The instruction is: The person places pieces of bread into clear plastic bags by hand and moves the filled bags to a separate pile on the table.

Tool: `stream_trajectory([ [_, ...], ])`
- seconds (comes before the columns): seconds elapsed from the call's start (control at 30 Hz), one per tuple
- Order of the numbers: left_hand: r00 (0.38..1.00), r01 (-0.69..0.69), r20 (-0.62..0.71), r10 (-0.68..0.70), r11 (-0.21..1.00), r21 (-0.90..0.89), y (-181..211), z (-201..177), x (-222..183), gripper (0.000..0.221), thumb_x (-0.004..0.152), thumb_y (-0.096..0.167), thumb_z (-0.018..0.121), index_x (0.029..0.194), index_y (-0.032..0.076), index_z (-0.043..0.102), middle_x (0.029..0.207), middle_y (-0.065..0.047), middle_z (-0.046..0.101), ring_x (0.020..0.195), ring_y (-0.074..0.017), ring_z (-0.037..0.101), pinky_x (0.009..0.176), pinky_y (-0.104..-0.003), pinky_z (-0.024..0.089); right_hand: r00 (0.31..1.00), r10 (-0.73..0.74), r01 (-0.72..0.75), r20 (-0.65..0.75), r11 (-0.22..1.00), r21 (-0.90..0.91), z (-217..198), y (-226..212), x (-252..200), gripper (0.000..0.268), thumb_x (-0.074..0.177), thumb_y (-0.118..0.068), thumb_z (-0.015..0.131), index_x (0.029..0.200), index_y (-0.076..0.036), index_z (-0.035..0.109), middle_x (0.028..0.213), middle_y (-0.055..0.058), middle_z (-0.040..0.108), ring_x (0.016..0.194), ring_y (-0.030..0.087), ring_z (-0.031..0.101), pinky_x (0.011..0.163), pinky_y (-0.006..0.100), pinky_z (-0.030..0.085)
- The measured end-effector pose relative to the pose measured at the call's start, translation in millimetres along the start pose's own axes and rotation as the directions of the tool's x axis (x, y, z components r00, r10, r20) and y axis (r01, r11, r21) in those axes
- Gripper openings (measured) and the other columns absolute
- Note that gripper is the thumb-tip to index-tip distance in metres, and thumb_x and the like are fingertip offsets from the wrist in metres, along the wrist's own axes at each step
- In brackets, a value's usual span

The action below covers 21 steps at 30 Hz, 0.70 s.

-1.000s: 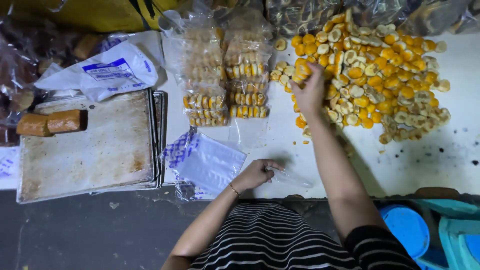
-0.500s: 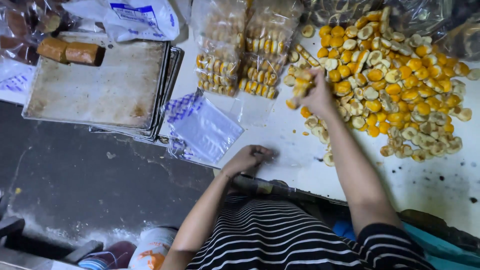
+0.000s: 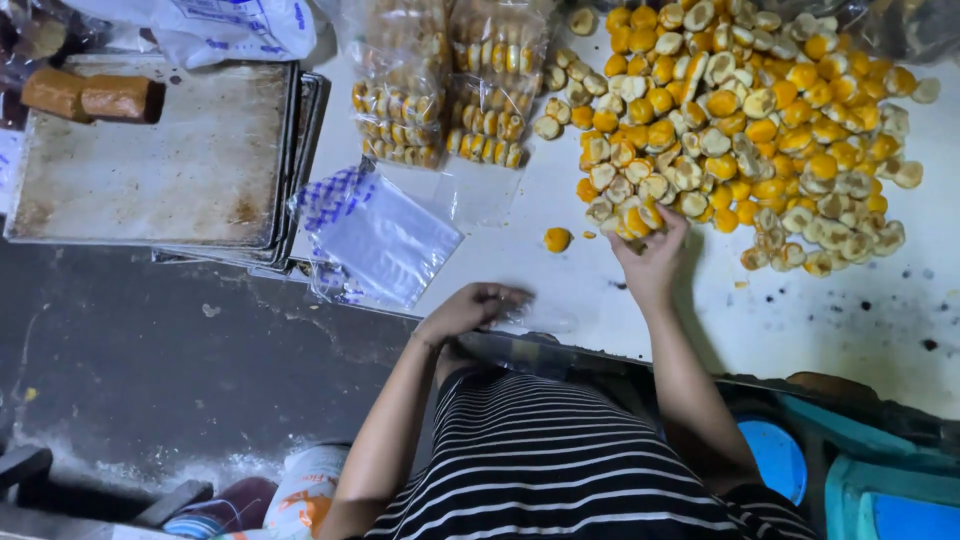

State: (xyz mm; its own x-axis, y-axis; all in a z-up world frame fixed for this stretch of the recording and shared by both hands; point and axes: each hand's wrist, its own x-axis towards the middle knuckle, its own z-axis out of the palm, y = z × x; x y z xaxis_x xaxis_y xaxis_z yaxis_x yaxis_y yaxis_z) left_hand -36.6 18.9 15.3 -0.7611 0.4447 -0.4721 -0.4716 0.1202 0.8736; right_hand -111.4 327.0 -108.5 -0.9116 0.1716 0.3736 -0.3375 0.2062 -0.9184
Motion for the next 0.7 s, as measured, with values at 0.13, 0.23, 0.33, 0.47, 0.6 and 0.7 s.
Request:
stream_trajectory([
  [0.13, 0.993, 0.021, -0.113, -0.024, 0.999, -0.025, -52.2, -12.7, 9.0, 0.040, 0.089, 0.002, 0.048, 0.120, 0.002, 0.075, 0.097, -0.017, 0.075, 0.061, -0.0139, 0.065, 0.055, -0.024, 0.054, 0.987, 0.160, -0.158, -0.028, 0.984, 0.083, 43.9, -4.0, 19.8, 0.089, 0.080, 0.014, 0.085, 0.145, -0.006, 0.029, 0.145, 0.027, 0.037, 0.125, 0.051, 0.058, 0.105, 0.053, 0.056],
  [0.23, 0.995, 0.008, -0.095, -0.009, 1.000, -0.013, -50.6, -19.9, 9.3, 0.041, 0.088, 0.000, 0.048, 0.119, 0.003, 0.075, 0.099, -0.018, 0.074, 0.060, -0.0151, 0.067, 0.054, -0.026, 0.056, 0.996, -0.087, 0.084, -0.011, 0.986, -0.146, 113.9, -3.9, 79.1, 0.080, 0.076, 0.004, 0.094, 0.138, -0.006, 0.043, 0.132, 0.024, 0.055, 0.116, 0.045, 0.065, 0.085, 0.045, 0.065],
  [0.33, 0.998, 0.023, -0.066, -0.023, 1.000, 0.004, -14.9, -25.1, -2.9, 0.042, 0.089, 0.000, 0.046, 0.120, 0.002, 0.074, 0.103, -0.018, 0.074, 0.063, -0.0141, 0.064, 0.056, -0.025, 0.054, 0.965, -0.262, 0.237, -0.008, 0.884, -0.404, 158.5, 9.0, 126.7, 0.080, 0.068, -0.002, 0.098, 0.135, -0.006, 0.054, 0.126, 0.020, 0.059, 0.109, 0.044, 0.068, 0.078, 0.040, 0.068],
  [0.47, 0.998, 0.028, -0.060, -0.024, 0.998, 0.053, -22.3, -49.0, 5.7, 0.040, 0.090, 0.005, 0.047, 0.119, 0.006, 0.075, 0.110, -0.016, 0.075, 0.064, -0.0137, 0.067, 0.059, -0.026, 0.057, 0.938, -0.315, 0.324, 0.143, 0.654, -0.683, 186.2, 40.0, 128.3, 0.069, 0.074, -0.011, 0.090, 0.134, -0.013, 0.057, 0.130, 0.012, 0.054, 0.100, 0.040, 0.072, 0.074, 0.048, 0.068],
  [0.6, 0.999, -0.023, -0.028, 0.024, 0.999, 0.039, -49.0, -80.0, 25.0, 0.038, 0.089, 0.002, 0.049, 0.117, 0.003, 0.075, 0.110, -0.018, 0.074, 0.062, -0.0152, 0.065, 0.058, -0.028, 0.056, 0.919, -0.275, 0.395, 0.284, 0.612, -0.685, 180.6, 32.2, 142.9, 0.058, 0.072, -0.010, 0.083, 0.126, -0.015, 0.063, 0.122, 0.006, 0.057, 0.086, 0.041, 0.073, 0.068, 0.052, 0.064],
  [0.7, 1.000, -0.027, 0.007, 0.027, 0.998, 0.052, -40.6, -104.5, 23.7, 0.038, 0.088, 0.003, 0.051, 0.119, 0.002, 0.073, 0.113, -0.020, 0.073, 0.061, -0.0149, 0.064, 0.058, -0.028, 0.057, 0.922, -0.119, 0.361, 0.368, 0.606, -0.709, 140.8, 21.2, 132.8, 0.040, 0.077, -0.018, 0.090, 0.111, -0.016, 0.069, 0.118, 0.000, 0.061, 0.092, 0.035, 0.074, 0.074, 0.046, 0.066],
])
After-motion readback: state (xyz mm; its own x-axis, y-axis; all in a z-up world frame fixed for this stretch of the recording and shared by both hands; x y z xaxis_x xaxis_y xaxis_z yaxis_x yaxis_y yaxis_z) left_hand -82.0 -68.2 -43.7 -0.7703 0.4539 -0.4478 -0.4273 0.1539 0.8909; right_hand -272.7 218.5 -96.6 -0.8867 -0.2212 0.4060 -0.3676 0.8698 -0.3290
